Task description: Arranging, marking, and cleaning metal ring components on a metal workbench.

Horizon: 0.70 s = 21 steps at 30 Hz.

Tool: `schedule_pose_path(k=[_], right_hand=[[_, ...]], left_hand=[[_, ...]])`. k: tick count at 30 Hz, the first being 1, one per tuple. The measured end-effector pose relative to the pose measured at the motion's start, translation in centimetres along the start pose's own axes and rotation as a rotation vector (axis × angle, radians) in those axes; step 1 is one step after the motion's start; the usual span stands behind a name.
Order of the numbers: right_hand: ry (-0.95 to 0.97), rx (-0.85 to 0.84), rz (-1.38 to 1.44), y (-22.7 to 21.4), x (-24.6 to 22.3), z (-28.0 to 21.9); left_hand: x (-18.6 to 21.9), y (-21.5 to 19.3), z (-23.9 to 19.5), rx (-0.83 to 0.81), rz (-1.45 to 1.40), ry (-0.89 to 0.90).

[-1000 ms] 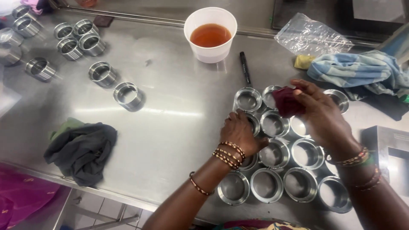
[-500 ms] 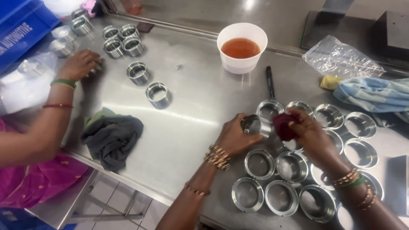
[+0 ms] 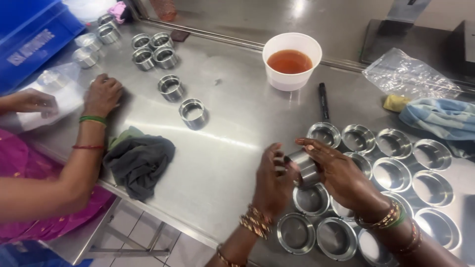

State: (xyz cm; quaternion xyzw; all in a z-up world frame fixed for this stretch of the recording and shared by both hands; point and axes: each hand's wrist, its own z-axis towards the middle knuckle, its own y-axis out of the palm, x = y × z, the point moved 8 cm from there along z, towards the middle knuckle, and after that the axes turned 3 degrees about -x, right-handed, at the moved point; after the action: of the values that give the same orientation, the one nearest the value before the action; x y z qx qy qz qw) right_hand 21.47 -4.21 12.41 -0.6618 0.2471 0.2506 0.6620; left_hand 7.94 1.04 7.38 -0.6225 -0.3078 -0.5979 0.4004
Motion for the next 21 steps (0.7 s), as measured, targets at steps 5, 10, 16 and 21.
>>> schedule_pose_path(k=[5,10,16,21], right_hand=[[0.303,0.0,0.358,0.9,0.1,-0.8],[0.324,0.204,0.529,-0.7,5.4,-0.6],[0.443,0.283,0.653,-1.7,10.8,3.2],[0.375,0.028,0.707,3.0,9.6,7.7]], left_hand=[[-2.8,1.8,1.1,-0.126,-0.05,0.302],[-3.3,-3.0,6.3,-0.16,0.222,-0.188],[-1.3,-9.2,11.6,0.113,1.172,0.17],[-2.4,-4.4,10.7,-0.141,0.461,-0.034]])
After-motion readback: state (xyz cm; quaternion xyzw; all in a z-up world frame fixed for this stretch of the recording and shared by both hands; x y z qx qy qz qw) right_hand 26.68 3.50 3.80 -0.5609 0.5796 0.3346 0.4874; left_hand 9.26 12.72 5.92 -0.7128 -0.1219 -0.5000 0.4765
